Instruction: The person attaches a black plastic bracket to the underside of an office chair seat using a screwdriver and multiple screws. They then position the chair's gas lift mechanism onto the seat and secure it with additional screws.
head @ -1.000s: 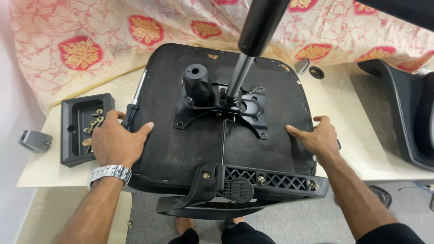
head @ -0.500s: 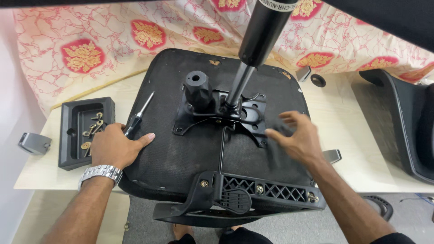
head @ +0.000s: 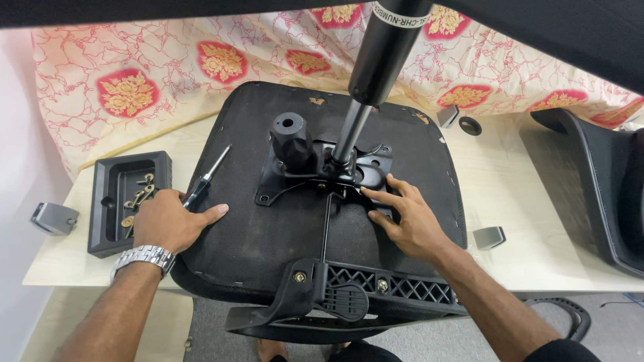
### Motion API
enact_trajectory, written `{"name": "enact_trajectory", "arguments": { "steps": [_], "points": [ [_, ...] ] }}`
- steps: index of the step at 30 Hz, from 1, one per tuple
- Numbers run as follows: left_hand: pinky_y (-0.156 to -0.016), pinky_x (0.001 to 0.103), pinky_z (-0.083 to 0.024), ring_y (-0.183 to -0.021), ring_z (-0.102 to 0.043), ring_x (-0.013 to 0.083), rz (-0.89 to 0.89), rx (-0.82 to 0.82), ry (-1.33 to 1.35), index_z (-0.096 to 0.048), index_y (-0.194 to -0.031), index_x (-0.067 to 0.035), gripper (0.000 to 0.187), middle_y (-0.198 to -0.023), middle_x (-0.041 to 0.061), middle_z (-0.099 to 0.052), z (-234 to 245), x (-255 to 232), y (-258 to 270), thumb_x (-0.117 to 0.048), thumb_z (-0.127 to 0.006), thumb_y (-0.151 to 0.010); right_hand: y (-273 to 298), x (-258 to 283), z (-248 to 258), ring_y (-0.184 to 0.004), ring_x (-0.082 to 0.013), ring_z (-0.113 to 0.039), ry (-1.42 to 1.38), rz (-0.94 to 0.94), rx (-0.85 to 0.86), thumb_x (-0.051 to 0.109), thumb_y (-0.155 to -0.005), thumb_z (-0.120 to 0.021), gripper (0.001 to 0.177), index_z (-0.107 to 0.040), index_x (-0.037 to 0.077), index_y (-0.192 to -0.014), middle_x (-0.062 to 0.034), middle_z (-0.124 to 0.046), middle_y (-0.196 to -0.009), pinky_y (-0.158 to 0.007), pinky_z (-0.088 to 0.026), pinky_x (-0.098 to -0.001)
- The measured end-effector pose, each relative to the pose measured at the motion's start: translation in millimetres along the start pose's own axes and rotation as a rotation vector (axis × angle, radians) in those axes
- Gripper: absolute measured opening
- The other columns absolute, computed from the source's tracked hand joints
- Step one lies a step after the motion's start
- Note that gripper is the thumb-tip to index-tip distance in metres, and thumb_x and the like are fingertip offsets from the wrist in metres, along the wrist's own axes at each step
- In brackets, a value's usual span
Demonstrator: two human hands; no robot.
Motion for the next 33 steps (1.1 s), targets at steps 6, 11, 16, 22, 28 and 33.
{"name": "enact_trajectory", "arguments": {
  "steps": [6, 11, 16, 22, 28, 33],
  "points": [
    [-0.073, 0.045, -0.06, -0.074, -0.076, 0.035, 0.025, 0.003, 0.041, -0.075, -0.091, 0.006, 0.081, -0.081, 0.022, -0.076, 2.7, 4.5, 3.6, -0.067, -0.089, -0.058, 2.4, 0.1, -2.7, -0.147, -0.036, -0.03, 0.021, 0.018, 0.014, 0.036, -0.093, -0.065, 0.044, -0.061, 0.035, -0.137, -0.0188, -0.032, -0.159, -0.116, -0.032, -0.0497],
    [-0.065, 0.044, -0.059, -0.063, -0.074, 0.0326, 0.039, 0.013, 0.073, -0.075, -0.078, 0.006, 0.076, -0.071, 0.021, -0.074, 1.4, 6.9, 11.1, -0.066, -0.09, -0.058, 4.1, -2.5, 1.0, -0.148, -0.0354, -0.03, -0.001, 0.04, 0.016, 0.037, -0.092, -0.066, 0.045, -0.062, 0.035, -0.137, -0.018, -0.033, -0.159, -0.116, -0.032, -0.0496],
    [-0.065, 0.044, -0.059, -0.063, -0.073, 0.0324, 0.063, 0.031, 0.044, -0.074, -0.075, 0.005, 0.077, -0.071, 0.02, -0.074, -2.2, 8.7, 20.8, -0.067, -0.09, -0.057, 5.5, -7.6, 3.3, -0.148, -0.0351, -0.029, -0.005, 0.048, 0.029, 0.037, -0.093, -0.066, 0.043, -0.063, 0.034, -0.136, -0.018, -0.033, -0.159, -0.116, -0.03, -0.05],
    [-0.064, 0.044, -0.059, -0.063, -0.074, 0.0325, 0.087, 0.024, 0.02, -0.074, -0.074, 0.006, 0.077, -0.07, 0.02, -0.074, -6.3, 7.5, 40.7, -0.067, -0.09, -0.056, 12.3, -17.5, 6.3, -0.148, -0.0348, -0.031, -0.072, 0.086, 0.011, 0.035, -0.091, -0.067, 0.044, -0.064, 0.034, -0.135, -0.0181, -0.035, -0.159, -0.117, -0.032, -0.048],
    [-0.068, 0.043, -0.06, -0.069, -0.076, 0.0338, 0.167, 0.016, 0.076, -0.075, -0.082, 0.006, 0.078, -0.075, 0.022, -0.076, -12.5, 4.2, 78.9, -0.066, -0.091, -0.056, 24.7, -18.6, 10.2, -0.145, -0.0393, -0.03, -0.011, 0.194, 0.015, 0.033, -0.094, -0.066, 0.043, -0.065, 0.032, -0.137, -0.023, -0.033, -0.159, -0.114, -0.03, -0.0498],
    [-0.079, 0.044, -0.06, -0.081, -0.077, 0.0348, 0.216, 0.004, 0.149, -0.077, -0.091, 0.004, 0.076, -0.086, 0.022, -0.078, -13.2, 5.7, 98.1, -0.062, -0.091, -0.057, 26.1, -11.2, 21.5, -0.123, -0.0347, -0.051, 0.005, 0.091, -0.103, 0.044, -0.085, -0.074, 0.036, -0.076, 0.025, -0.117, -0.017, -0.059, -0.128, -0.106, -0.043, -0.0473]
  ]
}}
Point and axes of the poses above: each hand's wrist, its own y-axis away from the middle knuckle, its own z-axis out of the back of the hand, x = y × z, the point moved 10 cm from there along -y, towards the middle knuckle
